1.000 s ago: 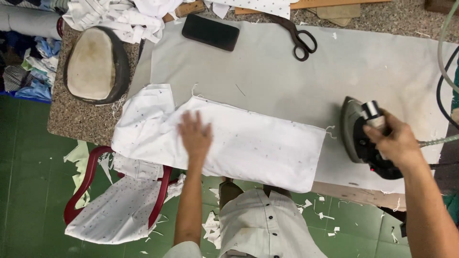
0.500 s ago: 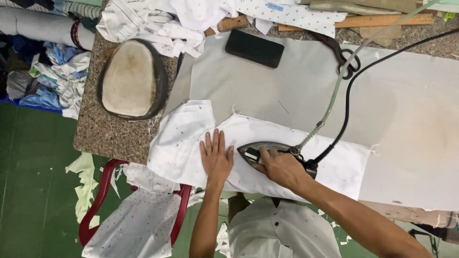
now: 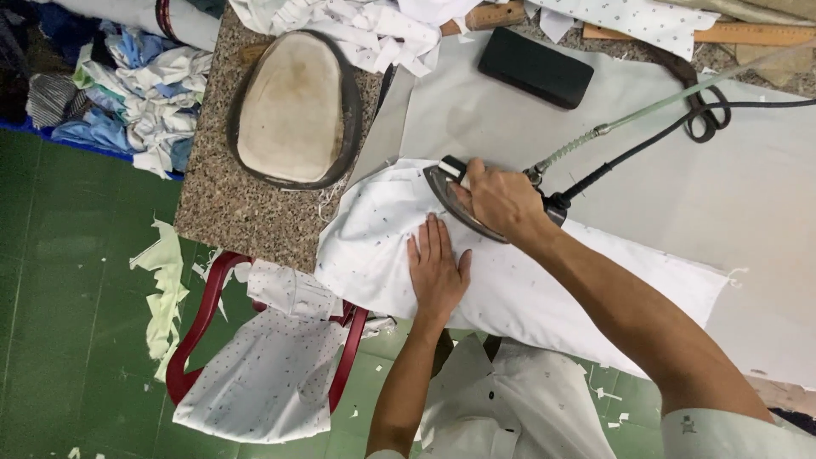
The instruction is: The person irons a white patterned fabric piece on a work table using a steam iron and a black pressing block. They fold the fabric, press it, trim loose threads with scissors, and continue ironing different sections.
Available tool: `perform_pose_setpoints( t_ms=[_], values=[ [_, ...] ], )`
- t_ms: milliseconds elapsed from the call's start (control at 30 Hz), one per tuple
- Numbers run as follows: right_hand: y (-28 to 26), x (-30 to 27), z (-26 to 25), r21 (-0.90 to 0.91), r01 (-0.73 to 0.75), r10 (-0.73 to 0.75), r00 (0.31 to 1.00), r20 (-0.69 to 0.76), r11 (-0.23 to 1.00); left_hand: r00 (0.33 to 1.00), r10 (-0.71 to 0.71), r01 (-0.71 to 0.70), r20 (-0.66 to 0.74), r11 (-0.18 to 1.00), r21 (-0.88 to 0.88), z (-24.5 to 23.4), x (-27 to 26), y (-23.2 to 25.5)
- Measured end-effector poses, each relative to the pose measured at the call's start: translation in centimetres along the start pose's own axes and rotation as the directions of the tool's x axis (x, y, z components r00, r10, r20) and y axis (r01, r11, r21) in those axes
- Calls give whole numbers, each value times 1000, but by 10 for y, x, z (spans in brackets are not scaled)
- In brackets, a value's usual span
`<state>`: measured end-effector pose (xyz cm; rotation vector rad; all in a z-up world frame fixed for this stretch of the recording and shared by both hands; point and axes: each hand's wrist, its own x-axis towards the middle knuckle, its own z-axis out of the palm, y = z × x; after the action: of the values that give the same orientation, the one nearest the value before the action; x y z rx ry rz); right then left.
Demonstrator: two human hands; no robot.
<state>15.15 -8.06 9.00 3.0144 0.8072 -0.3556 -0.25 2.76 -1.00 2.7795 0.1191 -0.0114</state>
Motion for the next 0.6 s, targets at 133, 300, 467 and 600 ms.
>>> perform_pose_setpoints(
  t_ms=[133,300,467,600],
  values=[
    [-2,-6,3,51,-140,141,990,-23,989,966,-61,61,253,998,9,-14,3,4],
    [11,-64,7,242,-353,346,935,73,904,999,15,-14,-36,999,28,21,0,2],
    [54,-122,37,249,-520,505,854,127,817,945,327,-328,-22,941,-86,30,29,56],
    [87,-171,21,269,-580,562,814,149,769,907,413,-410,85,911,-47,43,47,74]
  ],
)
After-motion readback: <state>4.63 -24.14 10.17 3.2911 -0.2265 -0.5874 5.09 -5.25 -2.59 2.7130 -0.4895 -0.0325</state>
